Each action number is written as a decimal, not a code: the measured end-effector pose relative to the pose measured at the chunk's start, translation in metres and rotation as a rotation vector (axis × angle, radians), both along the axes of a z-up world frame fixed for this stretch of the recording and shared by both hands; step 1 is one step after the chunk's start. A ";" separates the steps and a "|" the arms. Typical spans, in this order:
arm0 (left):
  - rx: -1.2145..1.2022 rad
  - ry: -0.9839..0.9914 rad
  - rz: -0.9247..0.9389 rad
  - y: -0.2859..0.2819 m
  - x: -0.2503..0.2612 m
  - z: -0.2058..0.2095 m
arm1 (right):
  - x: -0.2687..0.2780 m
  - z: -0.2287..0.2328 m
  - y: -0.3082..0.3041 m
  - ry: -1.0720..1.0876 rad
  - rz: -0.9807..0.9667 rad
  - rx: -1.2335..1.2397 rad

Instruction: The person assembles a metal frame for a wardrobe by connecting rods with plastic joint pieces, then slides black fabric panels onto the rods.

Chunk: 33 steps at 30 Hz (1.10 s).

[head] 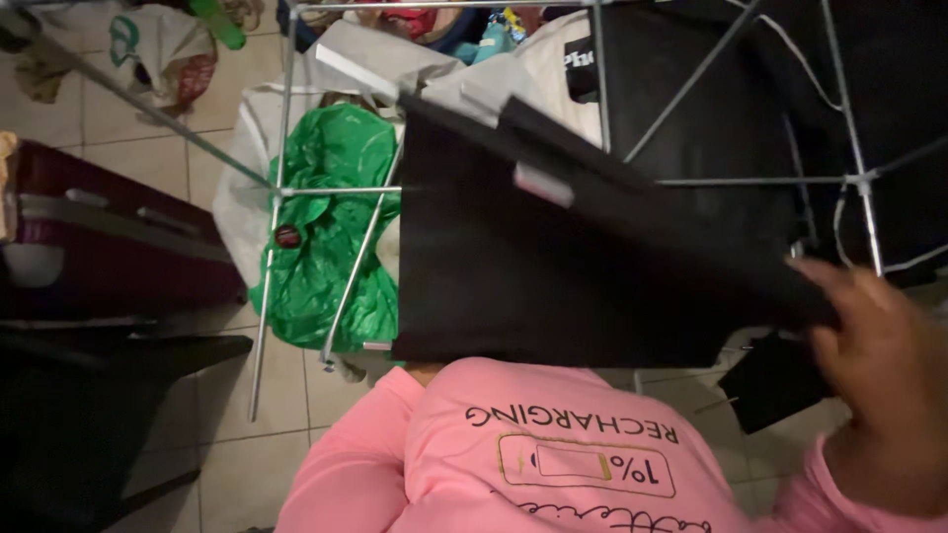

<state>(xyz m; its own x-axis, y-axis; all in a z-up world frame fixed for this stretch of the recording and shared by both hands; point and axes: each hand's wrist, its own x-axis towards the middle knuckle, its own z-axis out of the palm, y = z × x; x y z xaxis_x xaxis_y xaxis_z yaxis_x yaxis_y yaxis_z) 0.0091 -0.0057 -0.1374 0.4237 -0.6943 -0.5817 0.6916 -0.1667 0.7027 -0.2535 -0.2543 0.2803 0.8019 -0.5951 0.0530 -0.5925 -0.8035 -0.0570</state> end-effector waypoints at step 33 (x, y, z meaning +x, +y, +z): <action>-0.047 -0.292 0.873 0.101 0.058 0.095 | 0.217 -0.196 -0.008 -0.095 0.122 0.079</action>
